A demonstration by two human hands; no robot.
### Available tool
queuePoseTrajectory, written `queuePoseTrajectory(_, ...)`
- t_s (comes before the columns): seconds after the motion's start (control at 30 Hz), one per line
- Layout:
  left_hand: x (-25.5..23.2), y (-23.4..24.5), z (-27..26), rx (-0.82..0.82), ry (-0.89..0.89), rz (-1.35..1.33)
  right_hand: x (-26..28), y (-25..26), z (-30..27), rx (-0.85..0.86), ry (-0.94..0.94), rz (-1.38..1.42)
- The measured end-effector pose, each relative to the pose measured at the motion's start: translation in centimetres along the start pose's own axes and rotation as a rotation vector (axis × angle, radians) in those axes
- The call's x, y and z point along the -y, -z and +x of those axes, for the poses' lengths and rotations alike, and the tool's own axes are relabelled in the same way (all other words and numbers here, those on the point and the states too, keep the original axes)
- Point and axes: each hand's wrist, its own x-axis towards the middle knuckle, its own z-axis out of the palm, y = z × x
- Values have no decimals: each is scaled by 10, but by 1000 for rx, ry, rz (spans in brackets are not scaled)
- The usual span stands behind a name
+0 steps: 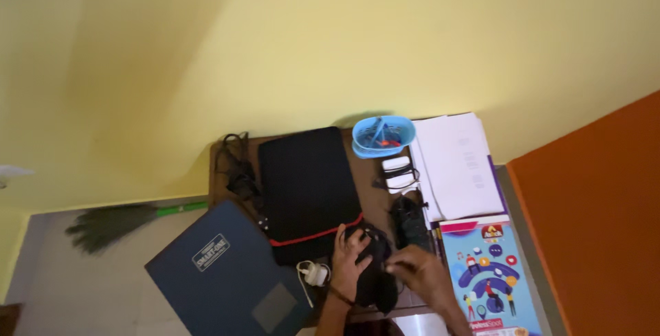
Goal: The person organizes various electronic accessories on a wooden table. They coil a black power adapter cable, place it on a laptop sleeve, and then arrange a pair of headphones and a white charging adapter on the table.
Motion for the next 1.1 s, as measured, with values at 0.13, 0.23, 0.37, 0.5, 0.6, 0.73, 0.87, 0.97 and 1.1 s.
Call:
queuePoseTrajectory(0.13,39,-11,13,68,-125,9,18,-14,-18,31,-25,-104)
queuePoseTrajectory(0.23,52,-9,15,29,-29,34,9,-15,-26,-111,-22,-38)
queuePoseTrajectory(0.37,54,-12,12,16,51,18,-23,-6,-20,-304,-125,26)
queuePoseTrajectory(0.5,63,-33,13,68,75,-6,-50,5,-16,31,-339,451)
queuePoseTrajectory(0.6,89,-45,21,87,45,-8,-57,7,-22,113,-430,436)
queuePoseTrajectory(0.73,127,-44,40,147,-27,-19,-70,5,-25,24,-471,543)
queuePoseTrajectory(0.87,135,-21,38,203,-21,247,-82,23,-26,-107,-585,586)
queuePoseTrajectory(0.97,123,-2,37,183,63,274,-94,48,-22,-240,-644,592)
queuePoseTrajectory(1.1,99,33,30,53,149,264,-120,70,-17,-414,-665,582)
